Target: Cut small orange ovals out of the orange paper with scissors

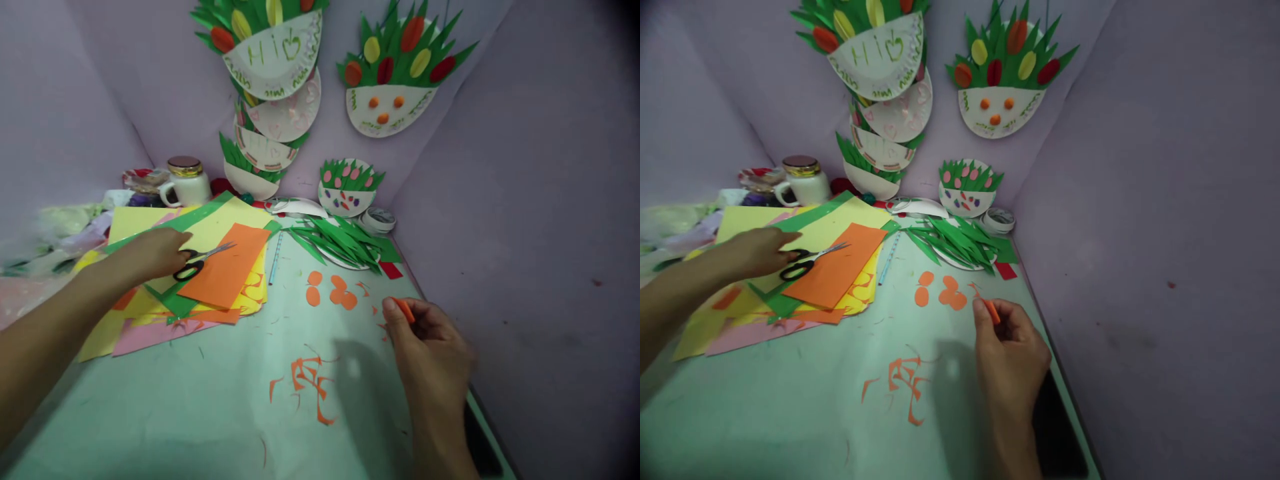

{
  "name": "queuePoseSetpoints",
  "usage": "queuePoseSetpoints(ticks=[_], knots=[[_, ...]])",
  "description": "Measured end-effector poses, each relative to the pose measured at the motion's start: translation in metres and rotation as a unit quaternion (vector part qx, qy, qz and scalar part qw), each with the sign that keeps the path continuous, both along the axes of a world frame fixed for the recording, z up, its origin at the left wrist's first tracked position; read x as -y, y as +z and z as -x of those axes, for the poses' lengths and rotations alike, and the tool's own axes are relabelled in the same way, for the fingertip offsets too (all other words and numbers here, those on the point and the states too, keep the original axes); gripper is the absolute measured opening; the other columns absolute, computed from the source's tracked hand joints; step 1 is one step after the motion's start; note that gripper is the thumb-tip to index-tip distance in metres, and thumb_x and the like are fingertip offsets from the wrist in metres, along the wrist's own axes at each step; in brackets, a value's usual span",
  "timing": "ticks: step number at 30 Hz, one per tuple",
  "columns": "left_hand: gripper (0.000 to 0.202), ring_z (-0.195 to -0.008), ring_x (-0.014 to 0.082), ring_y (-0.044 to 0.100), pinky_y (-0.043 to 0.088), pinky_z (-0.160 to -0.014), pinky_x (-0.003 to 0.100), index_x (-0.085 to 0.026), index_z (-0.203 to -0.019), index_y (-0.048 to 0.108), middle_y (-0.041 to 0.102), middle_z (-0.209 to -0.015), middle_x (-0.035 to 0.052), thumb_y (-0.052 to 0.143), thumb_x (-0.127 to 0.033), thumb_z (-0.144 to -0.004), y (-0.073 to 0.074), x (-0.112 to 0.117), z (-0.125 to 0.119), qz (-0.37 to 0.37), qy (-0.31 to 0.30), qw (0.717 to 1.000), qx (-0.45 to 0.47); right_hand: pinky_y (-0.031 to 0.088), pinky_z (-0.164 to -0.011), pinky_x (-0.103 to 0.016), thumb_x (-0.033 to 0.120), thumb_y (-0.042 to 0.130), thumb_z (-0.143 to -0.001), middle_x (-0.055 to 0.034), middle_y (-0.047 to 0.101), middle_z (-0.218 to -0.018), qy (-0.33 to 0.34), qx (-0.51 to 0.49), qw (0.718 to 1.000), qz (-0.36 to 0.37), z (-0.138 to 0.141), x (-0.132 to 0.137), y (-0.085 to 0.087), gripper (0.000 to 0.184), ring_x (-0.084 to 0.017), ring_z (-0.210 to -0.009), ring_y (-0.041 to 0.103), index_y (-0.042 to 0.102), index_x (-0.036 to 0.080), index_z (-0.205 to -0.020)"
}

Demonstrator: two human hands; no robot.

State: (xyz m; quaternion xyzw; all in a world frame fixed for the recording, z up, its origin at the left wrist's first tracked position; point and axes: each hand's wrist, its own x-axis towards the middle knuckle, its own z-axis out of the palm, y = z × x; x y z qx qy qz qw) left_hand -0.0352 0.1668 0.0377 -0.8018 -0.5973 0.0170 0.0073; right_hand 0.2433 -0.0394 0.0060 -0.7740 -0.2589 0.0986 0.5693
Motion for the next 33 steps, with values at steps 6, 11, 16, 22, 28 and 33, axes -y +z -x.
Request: queuePoseSetpoints(ticks=[6, 11, 16, 22, 28, 33], knots=[[0.034, -0.119, 0.0179, 0.039, 0.031, -0.097, 0.028, -0.027, -0.112, 0.057, 0.054, -0.124, -0.0029, 0.034, -0.033, -0.088, -0.014, 0.071, -0.070, 0.020, -0.291, 0.957, 0.008, 0.042, -0.051, -0.025, 0.038, 0.071, -0.063, 0.0032, 0.057, -0.058, -0.014, -0.087, 0.990, -0.111, 0.000, 0.002, 0.005, 0.025, -0.012, -0.051, 0.053, 0.062, 0.017, -0.073], [0.049, -0.135, 0.0297, 0.011, 0.011, -0.103, 0.057, -0.022, -0.135, 0.034, 0.031, -0.144, 0.0056, 0.024, -0.041, -0.091, -0.059, 0.089, -0.113, 0.067, -0.421, 0.904, 0.026, 0.043, -0.050, -0.024, 0.036, 0.074, -0.060, 0.0038, 0.057, -0.057, -0.017, -0.132, 0.981, -0.143, -0.004, 0.001, 0.006, 0.025, -0.011, -0.050, 0.052, 0.062, 0.016, -0.071], [0.047, -0.133, 0.0315, 0.016, 0.012, -0.102, 0.057, -0.021, -0.133, 0.037, 0.036, -0.141, 0.0067, 0.027, -0.039, -0.090, -0.067, 0.063, -0.140, 0.037, -0.410, 0.910, 0.044, 0.043, -0.049, -0.023, 0.034, 0.075, -0.059, 0.0044, 0.058, -0.055, -0.015, -0.177, 0.968, -0.178, -0.008, 0.003, 0.009, 0.024, -0.009, -0.047, 0.051, 0.062, 0.016, -0.070], [0.046, -0.131, 0.0269, 0.025, 0.022, -0.100, 0.051, -0.023, -0.131, 0.037, 0.040, -0.139, 0.0067, 0.019, -0.037, -0.092, -0.066, 0.078, -0.174, 0.023, -0.434, 0.898, 0.068, 0.040, -0.045, -0.022, 0.032, 0.075, -0.059, 0.0057, 0.056, -0.052, -0.031, -0.180, 0.959, -0.215, -0.010, 0.003, 0.011, 0.022, -0.008, -0.045, 0.048, 0.062, 0.017, -0.067], [0.050, -0.134, 0.0319, 0.016, 0.006, -0.101, 0.060, -0.014, -0.132, 0.038, 0.036, -0.139, 0.0143, 0.025, -0.040, -0.090, -0.074, 0.071, -0.174, 0.014, -0.415, 0.907, 0.073, 0.040, -0.042, -0.023, 0.034, 0.076, -0.056, 0.0042, 0.058, -0.052, -0.038, -0.188, 0.957, -0.218, -0.012, 0.002, 0.010, 0.026, -0.009, -0.043, 0.049, 0.061, 0.017, -0.067], [0.049, -0.132, 0.0296, 0.021, 0.011, -0.105, 0.052, -0.012, -0.128, 0.041, 0.038, -0.138, 0.0149, 0.020, -0.037, -0.092, -0.060, 0.072, -0.195, 0.009, -0.433, 0.895, 0.102, 0.040, -0.043, -0.022, 0.035, 0.075, -0.059, 0.0041, 0.056, -0.053, -0.032, -0.168, 0.962, -0.214, -0.012, 0.004, 0.011, 0.025, -0.009, -0.044, 0.048, 0.060, 0.017, -0.068]])
